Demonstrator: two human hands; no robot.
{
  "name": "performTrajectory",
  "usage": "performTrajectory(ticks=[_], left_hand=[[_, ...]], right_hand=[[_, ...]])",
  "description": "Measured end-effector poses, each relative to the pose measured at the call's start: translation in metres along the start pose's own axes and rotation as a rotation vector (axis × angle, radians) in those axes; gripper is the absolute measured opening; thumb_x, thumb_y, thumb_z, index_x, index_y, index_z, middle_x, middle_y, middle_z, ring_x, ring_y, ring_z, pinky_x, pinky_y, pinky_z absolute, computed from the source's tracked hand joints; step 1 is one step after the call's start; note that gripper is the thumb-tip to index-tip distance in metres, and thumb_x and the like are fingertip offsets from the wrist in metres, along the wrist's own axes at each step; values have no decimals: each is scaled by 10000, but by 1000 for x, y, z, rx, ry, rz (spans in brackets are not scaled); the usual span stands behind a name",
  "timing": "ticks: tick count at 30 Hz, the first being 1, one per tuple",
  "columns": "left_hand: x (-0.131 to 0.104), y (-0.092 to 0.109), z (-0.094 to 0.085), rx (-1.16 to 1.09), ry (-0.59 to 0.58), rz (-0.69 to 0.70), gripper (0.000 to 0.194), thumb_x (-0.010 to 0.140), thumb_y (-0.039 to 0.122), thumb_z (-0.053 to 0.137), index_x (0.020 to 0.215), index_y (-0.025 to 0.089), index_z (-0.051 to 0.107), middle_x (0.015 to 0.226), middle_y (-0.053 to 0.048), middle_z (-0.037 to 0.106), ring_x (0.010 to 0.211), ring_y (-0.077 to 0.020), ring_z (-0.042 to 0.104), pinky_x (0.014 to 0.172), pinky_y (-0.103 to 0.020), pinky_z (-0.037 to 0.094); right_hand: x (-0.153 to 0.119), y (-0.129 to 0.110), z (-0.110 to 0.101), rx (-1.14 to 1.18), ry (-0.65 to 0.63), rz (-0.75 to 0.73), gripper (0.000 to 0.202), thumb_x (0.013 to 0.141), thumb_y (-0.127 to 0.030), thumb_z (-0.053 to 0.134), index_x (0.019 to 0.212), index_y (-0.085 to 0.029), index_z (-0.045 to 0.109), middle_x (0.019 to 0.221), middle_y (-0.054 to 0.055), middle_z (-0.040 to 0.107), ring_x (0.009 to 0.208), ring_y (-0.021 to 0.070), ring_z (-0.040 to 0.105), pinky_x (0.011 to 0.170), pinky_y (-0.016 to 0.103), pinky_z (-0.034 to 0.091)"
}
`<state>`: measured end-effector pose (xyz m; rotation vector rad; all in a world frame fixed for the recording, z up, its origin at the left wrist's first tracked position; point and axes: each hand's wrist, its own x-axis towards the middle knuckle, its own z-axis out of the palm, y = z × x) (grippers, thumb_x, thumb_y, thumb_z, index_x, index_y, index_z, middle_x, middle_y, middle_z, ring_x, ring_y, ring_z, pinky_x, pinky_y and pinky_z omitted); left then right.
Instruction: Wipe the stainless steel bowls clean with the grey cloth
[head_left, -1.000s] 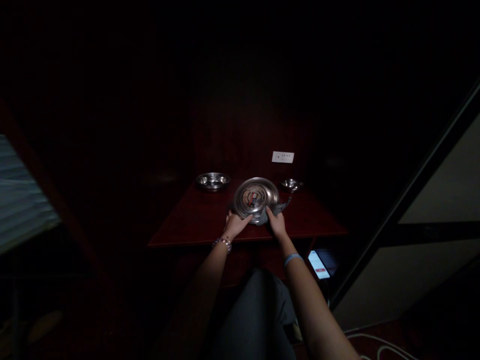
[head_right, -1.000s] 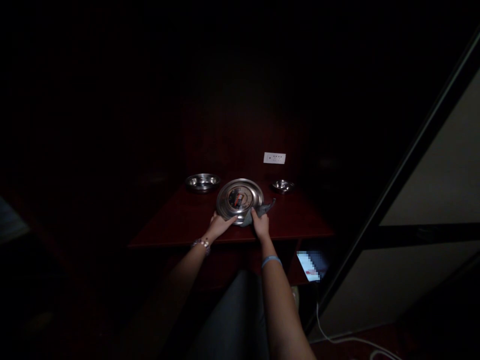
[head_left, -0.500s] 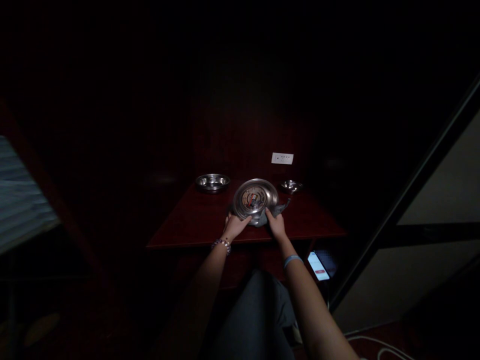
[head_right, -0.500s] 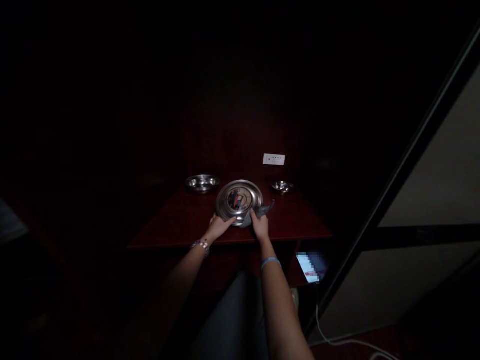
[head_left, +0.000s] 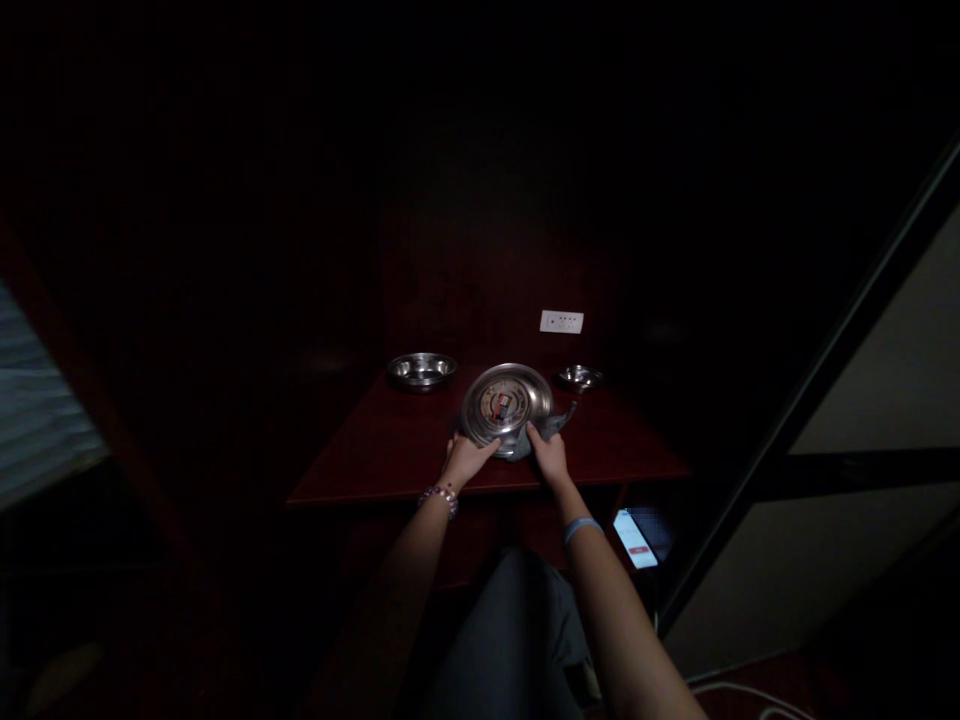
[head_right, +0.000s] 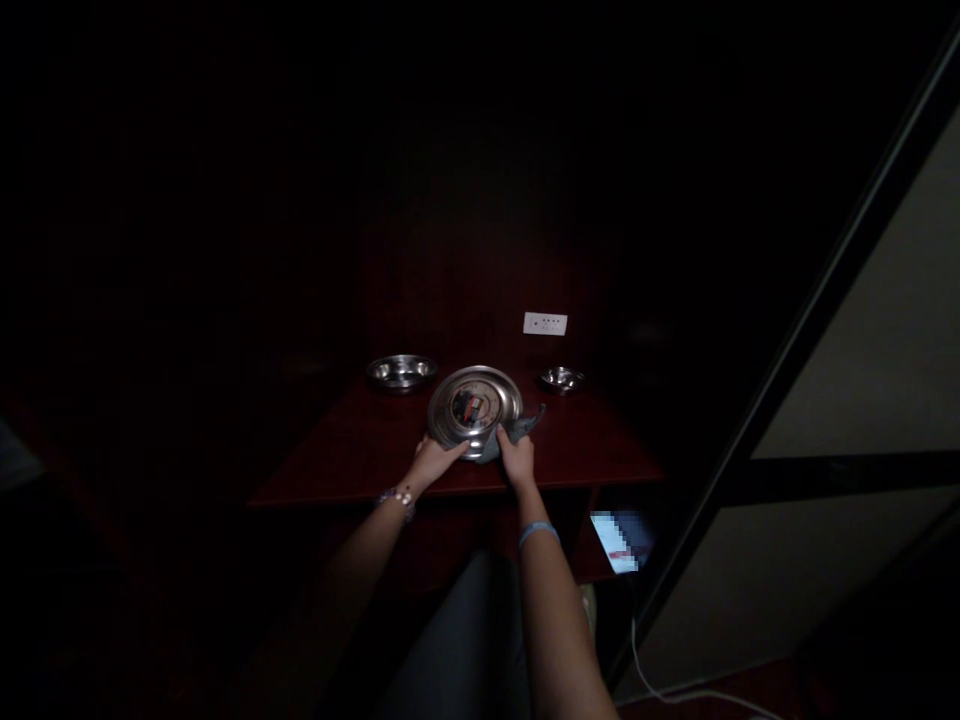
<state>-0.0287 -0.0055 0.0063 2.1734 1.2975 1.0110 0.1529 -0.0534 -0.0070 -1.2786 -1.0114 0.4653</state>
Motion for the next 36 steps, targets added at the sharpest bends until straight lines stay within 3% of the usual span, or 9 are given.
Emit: performTrajectory(ticks=[8,22,36], left_hand=[[0,0,0,-22,13,-17,550,832,391,712,1356,254,618,1416,-58,623,1361,-260,521,1129,-358,380],[-2,6,-7,35,-60,36,397,878,402,653,1257,287,688,1309,-5,697,1298,-202,586,1076,-274,400],[-2,2,-6,7,-75,19,421,865,435,670,1248,262,688,1289,-29,708,1288,-207,596,1081,-285,393]], right_hand=[[-4,-7,1,9,7,4,423,791,-528,649,971,-159,746,1027,102,780,1021,256,716,945,363,544],[-4,-7,0,-13,10,13,448,782,-551,642,957,-154,749,997,100,783,994,252,720,940,351,541],[-3,-5,0,-35,16,7,463,793,-536,641,989,-131,751,1033,109,780,1004,258,717,951,362,534]])
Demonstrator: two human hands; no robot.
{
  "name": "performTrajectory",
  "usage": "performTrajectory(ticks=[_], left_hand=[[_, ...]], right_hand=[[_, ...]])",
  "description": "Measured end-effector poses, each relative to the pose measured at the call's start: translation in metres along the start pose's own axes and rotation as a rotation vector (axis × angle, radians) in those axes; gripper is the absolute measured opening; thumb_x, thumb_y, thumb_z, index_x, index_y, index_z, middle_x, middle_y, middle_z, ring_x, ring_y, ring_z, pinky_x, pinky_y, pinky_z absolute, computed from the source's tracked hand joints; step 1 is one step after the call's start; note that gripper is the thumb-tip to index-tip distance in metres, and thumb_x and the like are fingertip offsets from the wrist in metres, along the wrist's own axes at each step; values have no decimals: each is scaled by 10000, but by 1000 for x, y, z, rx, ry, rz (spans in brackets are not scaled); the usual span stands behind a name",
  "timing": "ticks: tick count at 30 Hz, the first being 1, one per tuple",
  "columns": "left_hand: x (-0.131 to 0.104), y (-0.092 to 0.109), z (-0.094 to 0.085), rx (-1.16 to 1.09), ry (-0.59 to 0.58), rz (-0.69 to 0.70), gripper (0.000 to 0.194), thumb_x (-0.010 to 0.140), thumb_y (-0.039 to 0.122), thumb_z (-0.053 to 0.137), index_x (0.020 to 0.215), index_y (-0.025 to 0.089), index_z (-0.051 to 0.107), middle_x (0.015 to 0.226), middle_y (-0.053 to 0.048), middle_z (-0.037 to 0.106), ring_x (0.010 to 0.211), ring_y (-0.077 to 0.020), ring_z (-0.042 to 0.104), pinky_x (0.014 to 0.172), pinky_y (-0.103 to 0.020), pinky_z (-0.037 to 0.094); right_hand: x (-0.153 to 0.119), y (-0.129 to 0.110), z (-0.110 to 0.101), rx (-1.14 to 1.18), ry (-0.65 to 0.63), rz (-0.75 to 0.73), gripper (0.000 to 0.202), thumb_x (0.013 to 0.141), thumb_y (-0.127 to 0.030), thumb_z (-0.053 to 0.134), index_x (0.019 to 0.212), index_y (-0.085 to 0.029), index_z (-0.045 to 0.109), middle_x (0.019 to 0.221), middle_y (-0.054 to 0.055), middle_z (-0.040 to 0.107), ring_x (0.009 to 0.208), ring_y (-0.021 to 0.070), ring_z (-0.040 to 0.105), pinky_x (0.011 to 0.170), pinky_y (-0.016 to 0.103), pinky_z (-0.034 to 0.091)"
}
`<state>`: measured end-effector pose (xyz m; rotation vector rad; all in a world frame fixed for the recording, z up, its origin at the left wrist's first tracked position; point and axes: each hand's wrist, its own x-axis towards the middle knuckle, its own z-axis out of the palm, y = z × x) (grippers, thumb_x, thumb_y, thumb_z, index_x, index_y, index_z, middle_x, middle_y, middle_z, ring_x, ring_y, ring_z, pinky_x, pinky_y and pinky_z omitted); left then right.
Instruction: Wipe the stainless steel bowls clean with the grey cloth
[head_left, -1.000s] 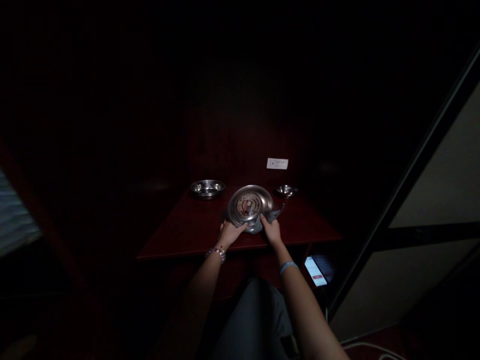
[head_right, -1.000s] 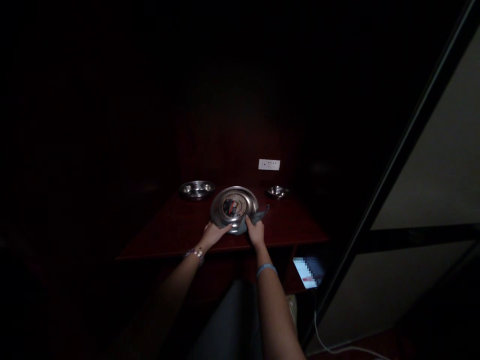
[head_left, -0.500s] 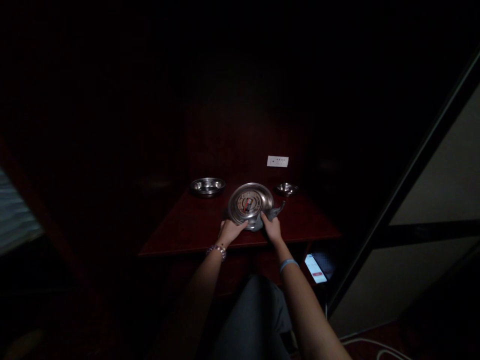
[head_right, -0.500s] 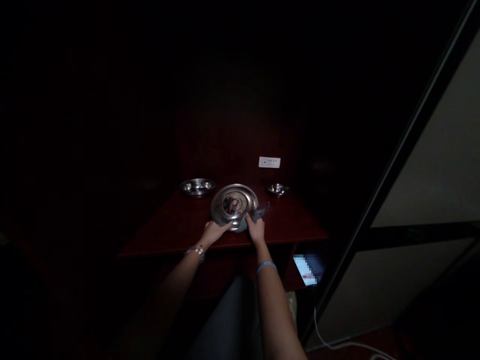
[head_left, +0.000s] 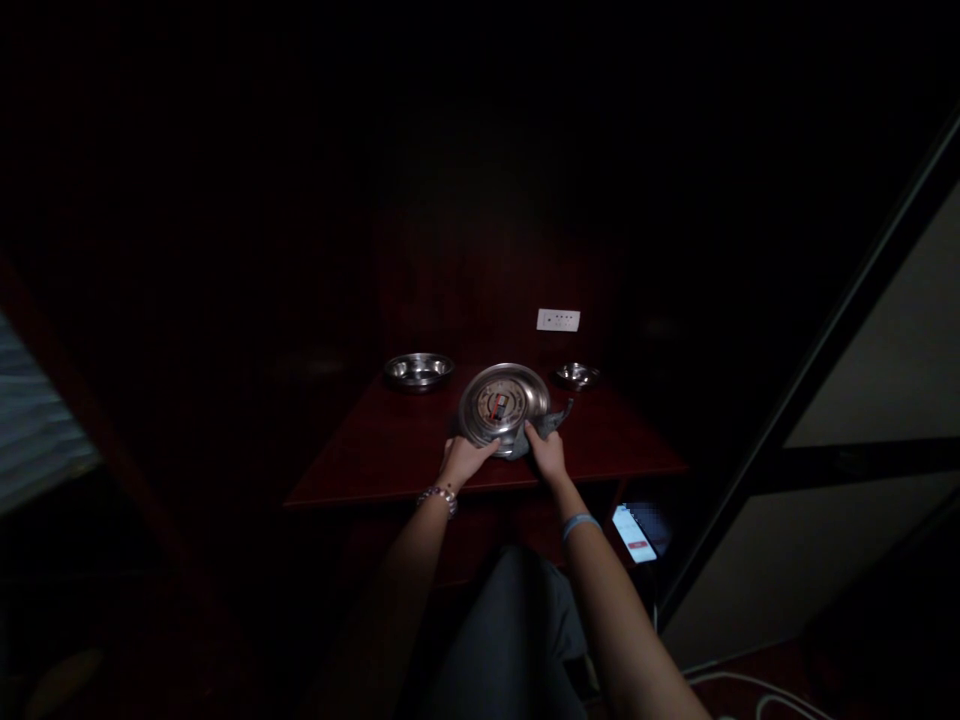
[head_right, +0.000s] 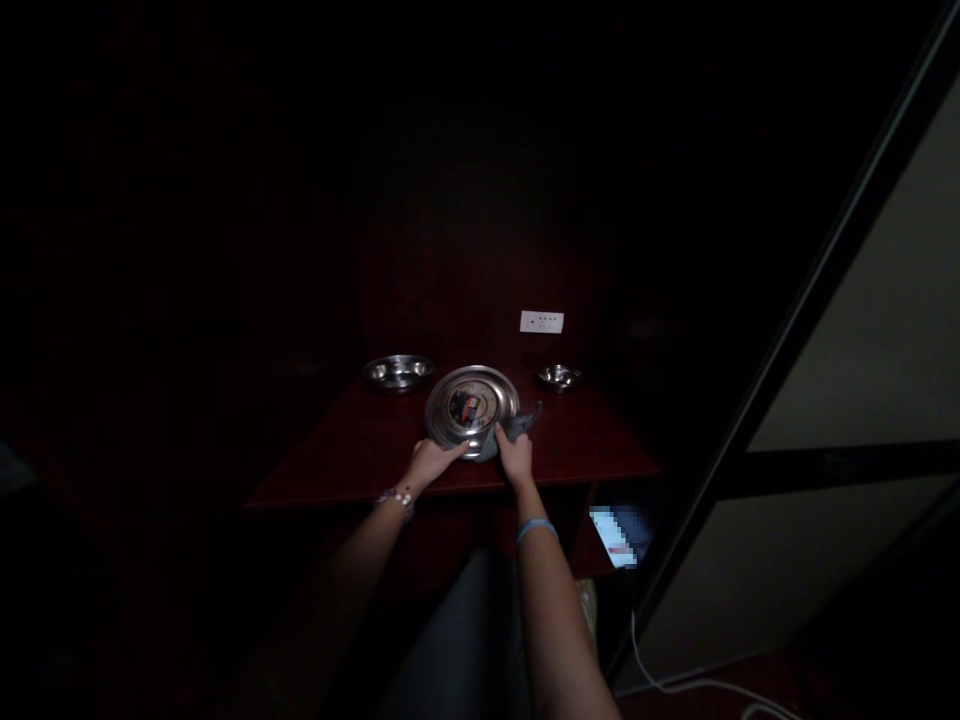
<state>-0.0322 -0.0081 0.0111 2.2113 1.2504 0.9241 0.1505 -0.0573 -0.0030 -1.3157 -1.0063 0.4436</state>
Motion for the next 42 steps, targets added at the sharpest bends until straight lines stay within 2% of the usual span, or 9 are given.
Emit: performTrajectory(ticks=[9,19,38,42], left_hand=[[-4,8,-4,32,-1,-52,372,852,433,686,1177,260,737,1220,-51,739,1233,-217,638,997,-264,457],[-6,12,-6,14,-6,-90,372,848,444,689,1156,244,748,1234,-57,730,1234,-212,639,1025,-263,446],[0,3,0,24,-8,-86,396,853,462,674,1156,219,750,1210,-57,740,1222,-202,646,1014,-237,447],[1,0,0,16,-19,-79,395,866,470,654,1156,219,750,1211,-49,742,1232,-203,638,1020,-238,443]], right_hand=[[-1,-1,-1,-13,3,-3,446,789,-544,638,959,-148,751,969,94,788,971,251,724,918,348,545],[1,3,-1,-20,11,6,457,776,-558,652,944,-145,754,955,103,786,960,263,727,917,358,541],[1,3,-1,-75,11,7,446,803,-554,624,897,-137,752,968,127,787,969,283,730,875,345,554],[0,3,-1,-60,14,-4,435,809,-536,625,947,-144,753,990,118,786,982,277,730,897,349,551]])
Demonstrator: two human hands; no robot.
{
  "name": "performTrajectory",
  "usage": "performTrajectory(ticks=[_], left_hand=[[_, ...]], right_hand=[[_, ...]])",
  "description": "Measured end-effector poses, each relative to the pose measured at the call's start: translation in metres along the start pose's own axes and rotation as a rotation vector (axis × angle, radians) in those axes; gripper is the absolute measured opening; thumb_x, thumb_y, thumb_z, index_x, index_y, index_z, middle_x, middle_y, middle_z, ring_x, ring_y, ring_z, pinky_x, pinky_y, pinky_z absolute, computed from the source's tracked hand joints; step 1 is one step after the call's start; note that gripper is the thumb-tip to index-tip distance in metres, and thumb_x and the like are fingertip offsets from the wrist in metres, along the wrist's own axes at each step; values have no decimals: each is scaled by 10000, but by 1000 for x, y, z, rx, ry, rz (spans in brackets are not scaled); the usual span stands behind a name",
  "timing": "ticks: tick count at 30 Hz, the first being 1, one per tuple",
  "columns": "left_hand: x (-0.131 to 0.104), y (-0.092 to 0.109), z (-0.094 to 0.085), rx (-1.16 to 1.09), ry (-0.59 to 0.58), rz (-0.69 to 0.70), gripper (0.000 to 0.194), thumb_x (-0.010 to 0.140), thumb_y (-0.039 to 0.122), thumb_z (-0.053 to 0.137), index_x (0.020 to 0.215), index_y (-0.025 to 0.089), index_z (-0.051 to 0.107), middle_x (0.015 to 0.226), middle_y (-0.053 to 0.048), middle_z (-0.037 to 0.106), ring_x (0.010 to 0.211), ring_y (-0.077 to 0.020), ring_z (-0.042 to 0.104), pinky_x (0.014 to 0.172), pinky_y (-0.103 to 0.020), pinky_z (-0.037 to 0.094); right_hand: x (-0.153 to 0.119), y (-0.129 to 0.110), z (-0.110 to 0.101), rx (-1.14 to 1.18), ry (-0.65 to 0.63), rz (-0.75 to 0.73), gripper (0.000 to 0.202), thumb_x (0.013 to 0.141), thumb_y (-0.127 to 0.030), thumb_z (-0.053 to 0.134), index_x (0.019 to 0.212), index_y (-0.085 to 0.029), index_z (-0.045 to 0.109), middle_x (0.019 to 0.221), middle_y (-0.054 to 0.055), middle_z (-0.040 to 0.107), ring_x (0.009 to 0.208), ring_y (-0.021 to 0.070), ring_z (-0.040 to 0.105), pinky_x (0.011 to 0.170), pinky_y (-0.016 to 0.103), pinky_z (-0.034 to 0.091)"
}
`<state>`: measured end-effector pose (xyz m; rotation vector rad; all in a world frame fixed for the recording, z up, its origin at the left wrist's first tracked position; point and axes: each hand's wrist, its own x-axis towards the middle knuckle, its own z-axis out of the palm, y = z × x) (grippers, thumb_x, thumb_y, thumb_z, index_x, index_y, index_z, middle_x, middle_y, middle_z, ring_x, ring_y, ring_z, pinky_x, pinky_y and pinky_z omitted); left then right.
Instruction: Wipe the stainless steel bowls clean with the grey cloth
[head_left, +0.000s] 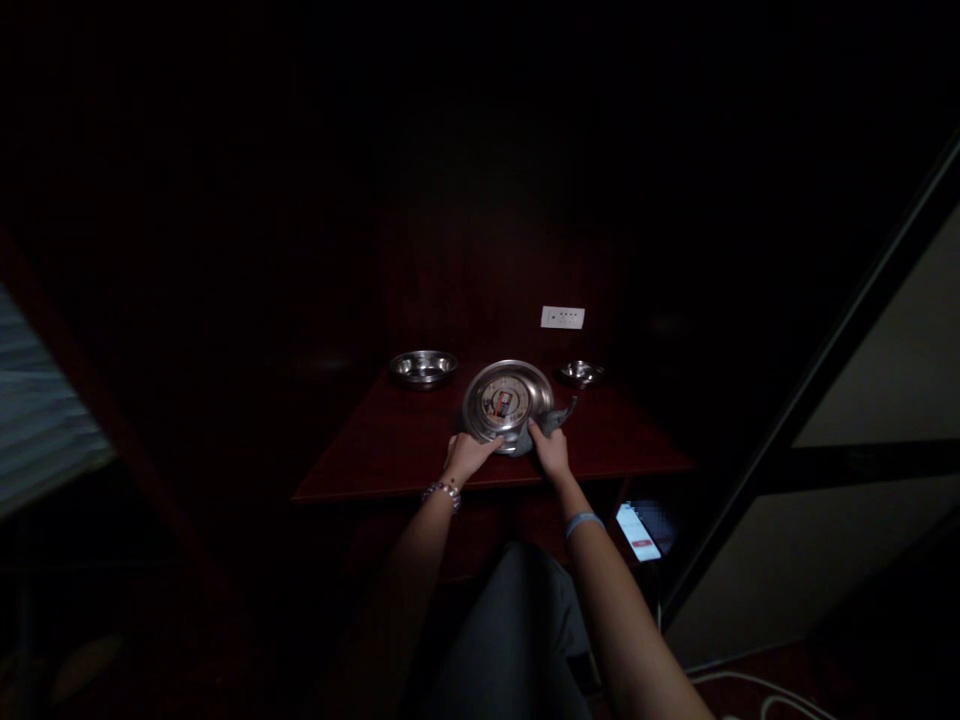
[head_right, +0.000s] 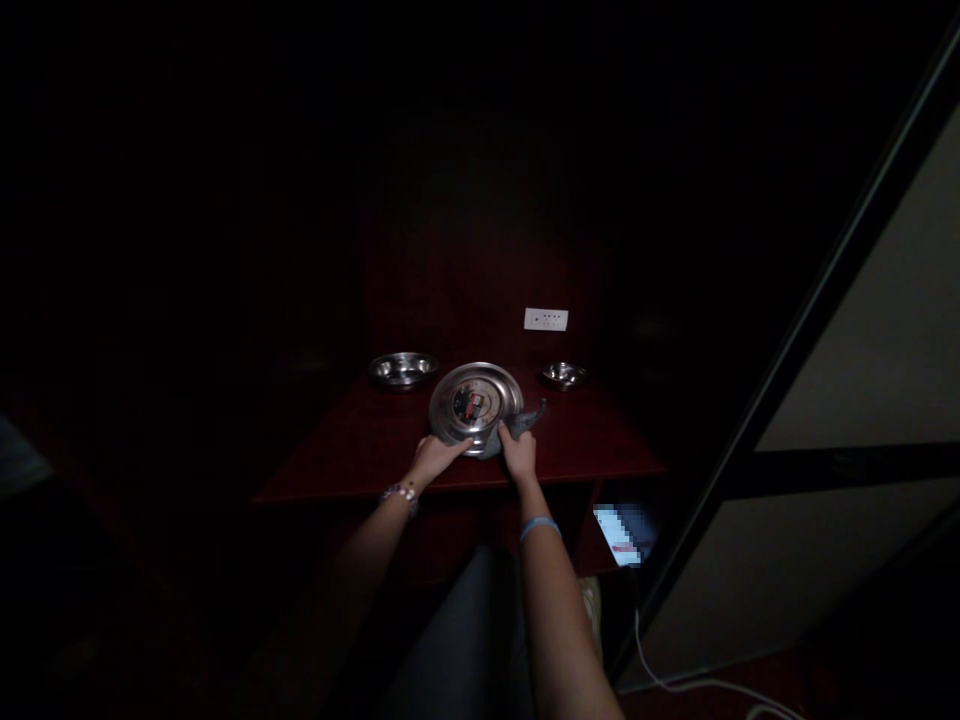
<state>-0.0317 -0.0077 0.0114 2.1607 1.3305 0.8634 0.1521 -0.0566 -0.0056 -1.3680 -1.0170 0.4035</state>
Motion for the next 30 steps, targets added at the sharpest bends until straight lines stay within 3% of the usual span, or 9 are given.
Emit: performTrajectory(ticks=[10,30], left_hand=[[-3,6,-5,19,-20,-13,419,935,472,562,1193,190,733,1240,-90,726,1273,-211,610,1042,-245,424],[0,3,-2,70,-28,-19,392,967,441,497,1171,203,734,1229,-80,733,1265,-187,614,1044,-237,410]], right_hand=[[-2,-2,0,-17,-8,9,443,827,-537,605,927,-133,754,903,104,785,930,261,729,860,333,558],[-1,-3,0,-34,-29,5,447,835,-527,591,1000,-143,750,1010,115,784,985,255,728,910,333,546]])
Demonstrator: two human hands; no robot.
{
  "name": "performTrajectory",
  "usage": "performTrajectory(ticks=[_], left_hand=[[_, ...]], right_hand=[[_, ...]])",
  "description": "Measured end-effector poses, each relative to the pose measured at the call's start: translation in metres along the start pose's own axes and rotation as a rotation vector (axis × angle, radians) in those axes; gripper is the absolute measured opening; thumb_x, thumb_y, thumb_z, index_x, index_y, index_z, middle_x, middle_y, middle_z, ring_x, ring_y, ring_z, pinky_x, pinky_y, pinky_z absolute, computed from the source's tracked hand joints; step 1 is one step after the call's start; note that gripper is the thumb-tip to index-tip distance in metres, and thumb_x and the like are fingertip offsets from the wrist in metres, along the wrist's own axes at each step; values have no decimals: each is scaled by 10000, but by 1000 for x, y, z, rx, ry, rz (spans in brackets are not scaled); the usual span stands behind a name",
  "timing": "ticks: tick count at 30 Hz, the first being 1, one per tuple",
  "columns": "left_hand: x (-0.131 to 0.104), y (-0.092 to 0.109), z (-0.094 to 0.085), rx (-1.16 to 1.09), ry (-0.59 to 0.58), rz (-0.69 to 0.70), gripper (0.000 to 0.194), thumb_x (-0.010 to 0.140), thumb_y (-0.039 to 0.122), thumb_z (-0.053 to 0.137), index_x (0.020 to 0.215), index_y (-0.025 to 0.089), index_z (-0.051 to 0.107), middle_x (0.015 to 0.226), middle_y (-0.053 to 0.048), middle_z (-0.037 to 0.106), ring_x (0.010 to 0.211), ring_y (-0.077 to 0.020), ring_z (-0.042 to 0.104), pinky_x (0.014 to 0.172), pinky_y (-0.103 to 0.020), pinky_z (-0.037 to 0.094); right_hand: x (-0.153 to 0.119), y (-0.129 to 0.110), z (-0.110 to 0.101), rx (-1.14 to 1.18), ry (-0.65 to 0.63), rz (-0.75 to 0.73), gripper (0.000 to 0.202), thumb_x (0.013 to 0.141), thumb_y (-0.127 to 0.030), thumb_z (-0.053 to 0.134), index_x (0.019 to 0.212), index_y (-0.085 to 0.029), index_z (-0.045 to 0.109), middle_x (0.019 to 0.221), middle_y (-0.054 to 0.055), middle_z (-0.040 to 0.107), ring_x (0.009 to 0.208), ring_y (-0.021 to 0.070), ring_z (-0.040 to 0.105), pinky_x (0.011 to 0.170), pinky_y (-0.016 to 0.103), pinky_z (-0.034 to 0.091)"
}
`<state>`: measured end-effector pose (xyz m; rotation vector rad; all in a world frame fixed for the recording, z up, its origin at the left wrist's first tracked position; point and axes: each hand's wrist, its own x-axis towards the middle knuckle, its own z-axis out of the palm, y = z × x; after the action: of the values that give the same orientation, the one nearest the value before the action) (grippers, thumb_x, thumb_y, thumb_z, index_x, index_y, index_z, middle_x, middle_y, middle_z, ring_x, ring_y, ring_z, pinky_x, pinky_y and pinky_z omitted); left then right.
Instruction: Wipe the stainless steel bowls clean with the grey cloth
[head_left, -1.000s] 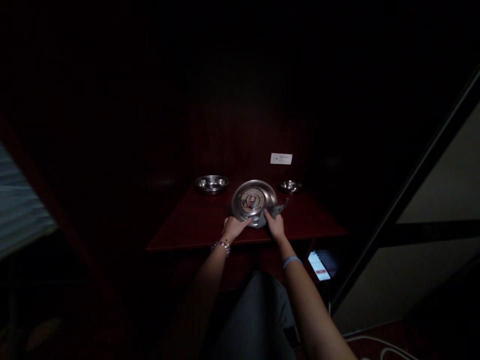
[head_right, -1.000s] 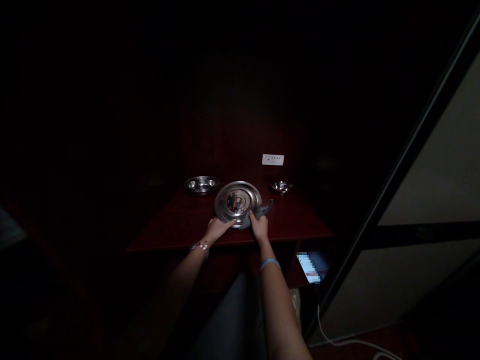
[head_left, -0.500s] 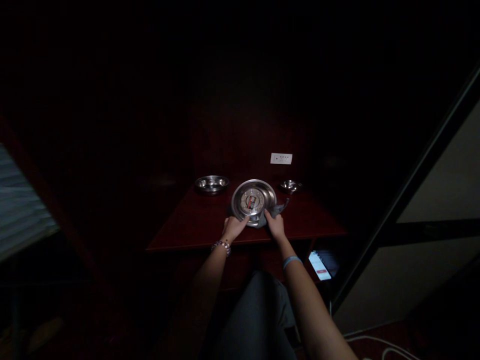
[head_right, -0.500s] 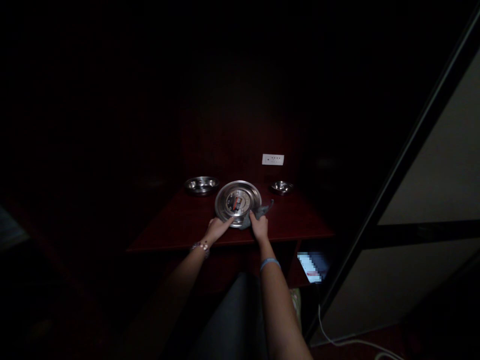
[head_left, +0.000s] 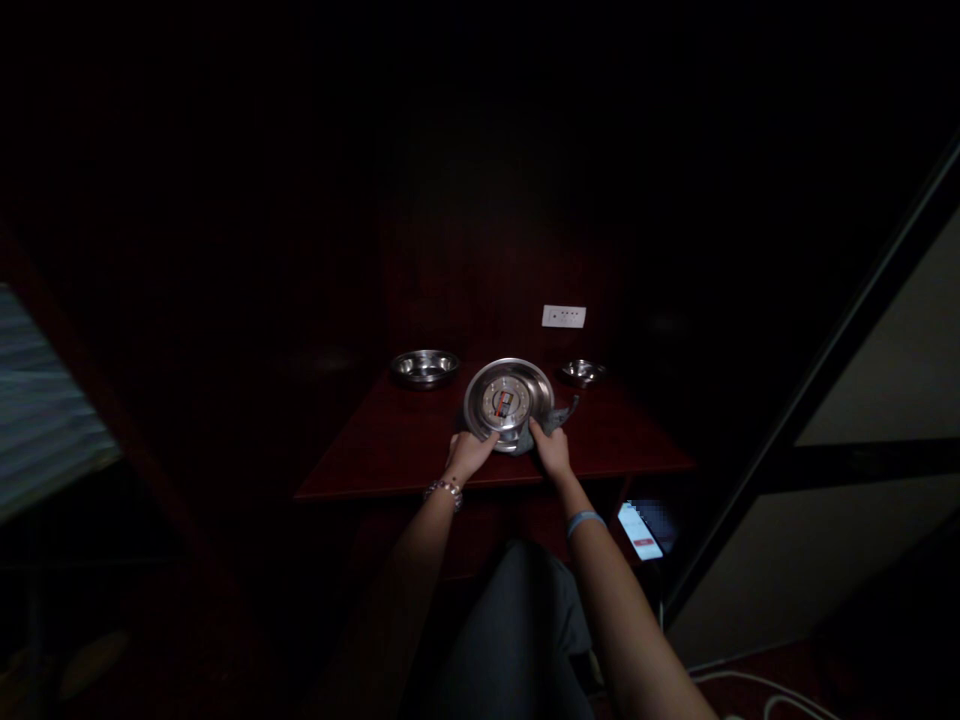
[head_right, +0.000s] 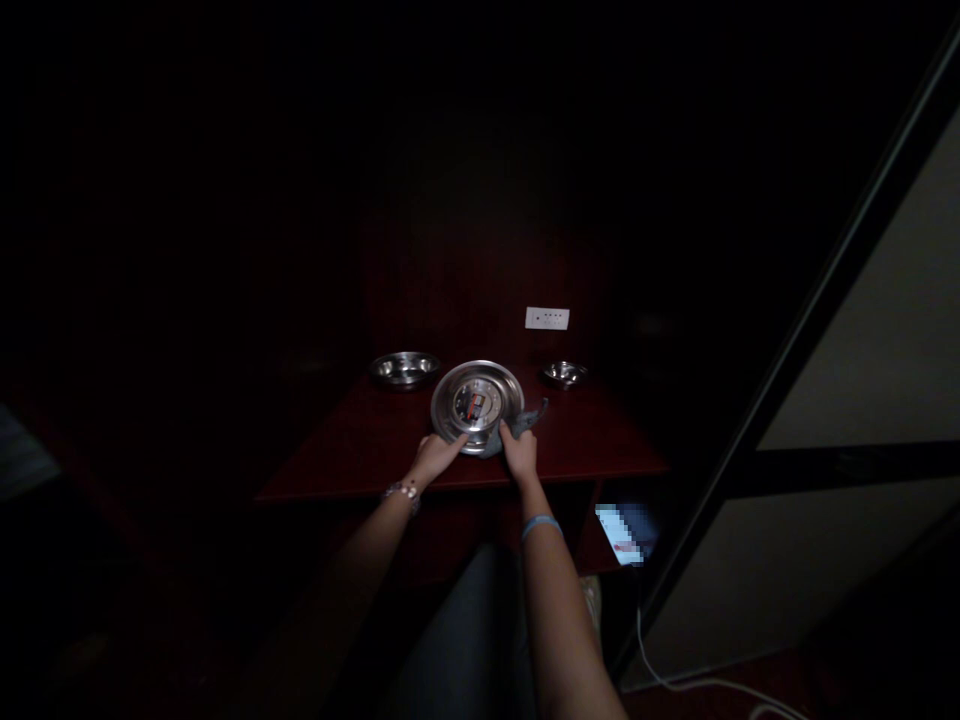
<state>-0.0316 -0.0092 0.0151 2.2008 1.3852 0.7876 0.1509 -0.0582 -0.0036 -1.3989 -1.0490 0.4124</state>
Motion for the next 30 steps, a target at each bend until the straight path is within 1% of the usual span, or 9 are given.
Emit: performTrajectory(ticks=[5,10,15,19,21,24,30], left_hand=[[0,0,0,12,-16,-5,391,967,439,497,1152,196,742,1216,-83,739,1255,-184,620,1044,-231,406],[0,0,-1,0,-10,10,397,964,442,495,1159,197,739,1230,-86,732,1255,-190,621,1044,-241,413],[-2,2,-2,8,-7,-13,399,948,455,510,1145,199,745,1201,-85,745,1235,-199,635,1035,-257,432],[-3,5,-3,-2,1,8,370,949,410,513,1156,205,741,1221,-75,738,1255,-194,621,1057,-256,418],[-3,6,-4,-9,10,20,355,945,389,520,1156,208,741,1226,-72,736,1259,-191,619,1061,-252,414],[-3,6,-4,-20,15,3,358,936,399,538,1145,195,746,1204,-87,743,1242,-199,631,1045,-251,427],[-2,4,-3,-34,3,2,365,942,413,525,1129,195,752,1209,-86,741,1247,-201,628,1040,-258,431]], right_hand=[[1,2,0,-6,6,-4,438,835,-526,592,992,-149,747,1036,111,781,1006,261,724,916,337,544],[1,2,0,10,12,-5,436,828,-527,605,995,-150,745,1006,109,785,1008,262,724,914,347,546],[-1,-2,0,6,14,3,432,828,-526,598,960,-145,751,966,98,789,979,253,726,884,330,554],[-2,-4,0,0,11,0,428,834,-516,593,963,-141,752,953,102,790,963,251,729,879,327,558],[-2,-4,0,1,11,-1,419,841,-507,591,966,-140,751,959,107,789,966,253,729,886,332,557],[-3,-5,0,12,12,-6,401,844,-484,601,988,-142,752,971,109,788,987,257,726,916,343,550],[-4,-8,-1,5,16,-6,383,849,-470,608,995,-148,756,928,105,789,1002,258,727,923,338,551]])
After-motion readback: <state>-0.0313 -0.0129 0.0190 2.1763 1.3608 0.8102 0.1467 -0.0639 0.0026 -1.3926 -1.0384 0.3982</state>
